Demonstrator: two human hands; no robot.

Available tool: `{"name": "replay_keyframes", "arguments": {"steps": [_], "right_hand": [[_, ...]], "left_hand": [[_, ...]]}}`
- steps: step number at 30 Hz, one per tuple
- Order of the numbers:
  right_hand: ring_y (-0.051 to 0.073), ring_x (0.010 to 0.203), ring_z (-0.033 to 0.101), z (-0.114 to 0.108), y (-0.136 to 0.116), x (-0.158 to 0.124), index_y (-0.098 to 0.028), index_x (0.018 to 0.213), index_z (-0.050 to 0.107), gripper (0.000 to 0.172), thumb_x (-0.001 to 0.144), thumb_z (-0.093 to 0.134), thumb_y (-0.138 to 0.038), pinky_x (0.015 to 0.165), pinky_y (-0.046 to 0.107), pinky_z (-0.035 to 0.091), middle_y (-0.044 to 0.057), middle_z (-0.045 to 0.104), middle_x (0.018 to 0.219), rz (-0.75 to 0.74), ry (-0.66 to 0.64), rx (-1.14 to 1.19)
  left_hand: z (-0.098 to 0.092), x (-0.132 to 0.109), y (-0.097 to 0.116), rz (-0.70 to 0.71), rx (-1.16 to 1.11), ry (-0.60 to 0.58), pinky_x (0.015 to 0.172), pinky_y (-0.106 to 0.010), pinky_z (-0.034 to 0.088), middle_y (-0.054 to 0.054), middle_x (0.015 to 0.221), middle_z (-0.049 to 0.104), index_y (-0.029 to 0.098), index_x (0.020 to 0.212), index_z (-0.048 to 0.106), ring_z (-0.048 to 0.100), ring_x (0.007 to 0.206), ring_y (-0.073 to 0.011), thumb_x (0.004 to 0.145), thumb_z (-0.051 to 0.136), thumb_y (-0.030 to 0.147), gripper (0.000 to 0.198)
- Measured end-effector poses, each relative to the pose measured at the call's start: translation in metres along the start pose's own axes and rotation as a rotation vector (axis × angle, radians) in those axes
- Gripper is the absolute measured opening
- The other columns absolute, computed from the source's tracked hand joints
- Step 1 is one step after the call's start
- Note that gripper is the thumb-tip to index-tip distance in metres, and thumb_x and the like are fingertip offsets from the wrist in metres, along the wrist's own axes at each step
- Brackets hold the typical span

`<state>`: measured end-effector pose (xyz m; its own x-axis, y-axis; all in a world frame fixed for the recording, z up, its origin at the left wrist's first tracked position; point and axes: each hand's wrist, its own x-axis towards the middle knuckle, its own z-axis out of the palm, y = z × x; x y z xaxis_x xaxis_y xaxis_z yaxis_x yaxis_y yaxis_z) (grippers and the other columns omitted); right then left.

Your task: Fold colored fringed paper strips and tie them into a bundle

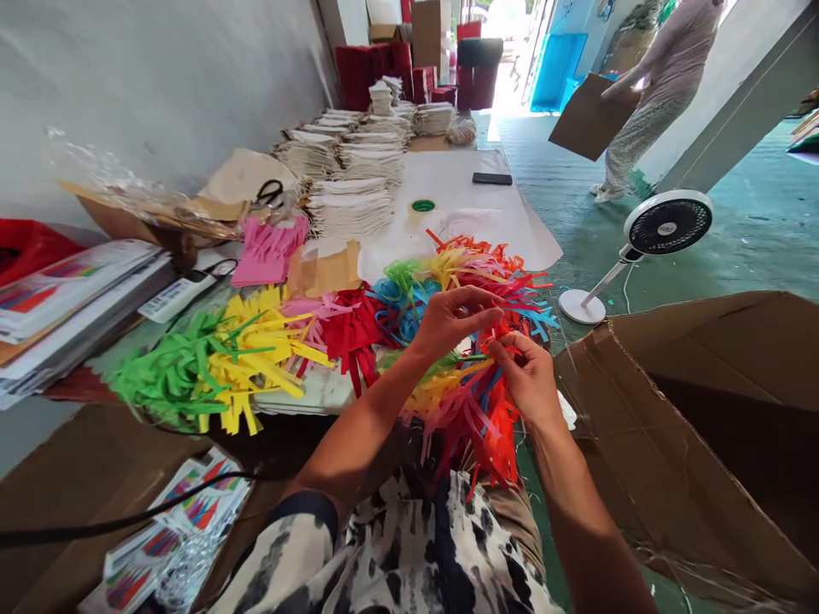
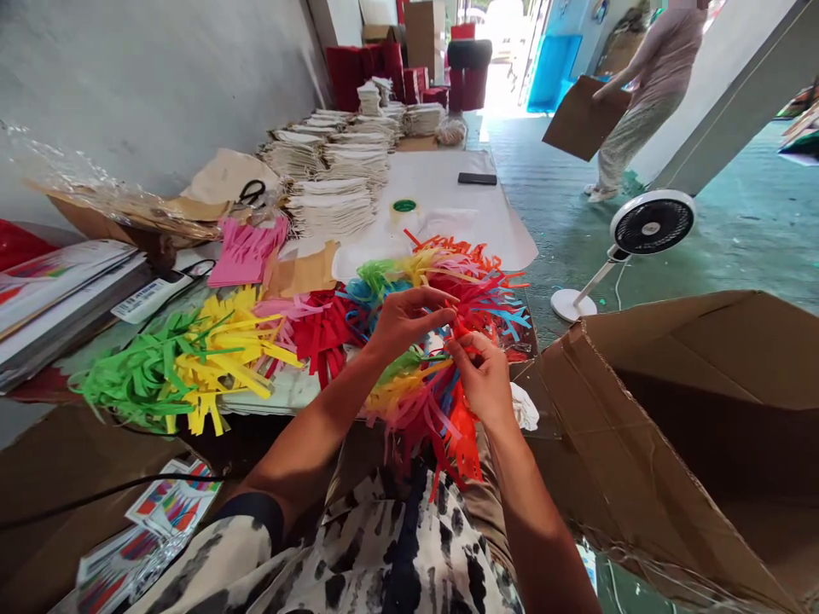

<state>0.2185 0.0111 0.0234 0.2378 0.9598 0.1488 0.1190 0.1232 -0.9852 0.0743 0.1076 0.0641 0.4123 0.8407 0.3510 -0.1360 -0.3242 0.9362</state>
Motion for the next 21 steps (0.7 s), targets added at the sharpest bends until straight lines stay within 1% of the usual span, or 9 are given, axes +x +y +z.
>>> {"name": "replay_keyframes", "arguments": {"steps": [2, 4, 7, 9, 12, 16, 21], "right_hand": [[0.010, 0.058, 0.036, 0.000, 0.001, 0.000, -0.021, 0.079, 0.067, 0.039, 0.087, 0.077, -0.058, 0.053, 0.026, 0.026, -0.004, 0.053, 0.070, 0.015, -0.003, 0.001], [0.009, 0.056, 0.031, 0.001, 0.001, -0.001, -0.021, 0.077, 0.065, 0.040, 0.087, 0.077, -0.058, 0.051, 0.026, 0.022, -0.005, 0.047, 0.066, 0.036, -0.019, 0.013], [0.009, 0.055, 0.030, 0.001, -0.001, -0.002, -0.021, 0.075, 0.064, 0.041, 0.086, 0.078, -0.058, 0.051, 0.026, 0.021, -0.006, 0.045, 0.064, 0.055, -0.038, 0.032], [0.009, 0.055, 0.030, 0.001, -0.003, -0.004, -0.021, 0.074, 0.064, 0.042, 0.085, 0.079, -0.059, 0.051, 0.026, 0.020, -0.006, 0.045, 0.062, 0.066, -0.036, 0.036], [0.009, 0.054, 0.028, 0.001, -0.003, -0.005, -0.021, 0.074, 0.063, 0.043, 0.084, 0.079, -0.060, 0.051, 0.026, 0.020, -0.007, 0.043, 0.059, 0.088, -0.029, 0.045], [0.010, 0.057, 0.036, -0.002, 0.003, -0.003, -0.021, 0.074, 0.064, 0.041, 0.082, 0.082, -0.058, 0.053, 0.026, 0.026, -0.005, 0.049, 0.064, 0.102, -0.031, 0.096], [0.012, 0.065, 0.049, -0.004, 0.006, 0.000, -0.021, 0.072, 0.070, 0.035, 0.074, 0.089, -0.051, 0.061, 0.026, 0.039, -0.002, 0.060, 0.070, 0.186, -0.041, 0.315]], "left_hand": [[0.000, -0.002, 0.002, 0.015, 0.035, -0.006, 0.055, -0.022, 0.044, -0.004, 0.082, 0.078, 0.019, 0.095, 0.084, 0.065, 0.067, -0.0110, 0.079, 0.087, 0.056, 0.041], [0.001, -0.004, 0.001, 0.027, 0.047, -0.006, 0.057, -0.024, 0.045, -0.005, 0.081, 0.079, 0.018, 0.093, 0.085, 0.064, 0.066, -0.0112, 0.081, 0.085, 0.058, 0.042], [0.002, -0.004, -0.002, 0.037, 0.071, 0.013, 0.061, -0.027, 0.049, -0.006, 0.086, 0.082, 0.019, 0.093, 0.086, 0.063, 0.066, -0.0129, 0.082, 0.082, 0.063, 0.045], [0.002, -0.004, -0.004, 0.051, 0.137, 0.028, 0.062, -0.028, 0.050, -0.006, 0.085, 0.082, 0.019, 0.092, 0.086, 0.063, 0.066, -0.0134, 0.082, 0.082, 0.063, 0.045], [-0.001, -0.004, -0.006, 0.070, 0.219, 0.001, 0.065, -0.027, 0.051, -0.006, 0.084, 0.082, 0.020, 0.090, 0.086, 0.065, 0.068, -0.0137, 0.083, 0.082, 0.060, 0.041], [-0.011, -0.005, -0.008, 0.064, 0.203, -0.059, 0.069, -0.027, 0.053, -0.006, 0.088, 0.083, 0.020, 0.090, 0.087, 0.070, 0.072, -0.0151, 0.084, 0.083, 0.058, 0.038], [-0.028, -0.005, -0.008, 0.107, 0.244, -0.111, 0.074, -0.030, 0.055, -0.008, 0.091, 0.084, 0.020, 0.094, 0.087, 0.073, 0.076, -0.0180, 0.086, 0.081, 0.057, 0.038]]}}
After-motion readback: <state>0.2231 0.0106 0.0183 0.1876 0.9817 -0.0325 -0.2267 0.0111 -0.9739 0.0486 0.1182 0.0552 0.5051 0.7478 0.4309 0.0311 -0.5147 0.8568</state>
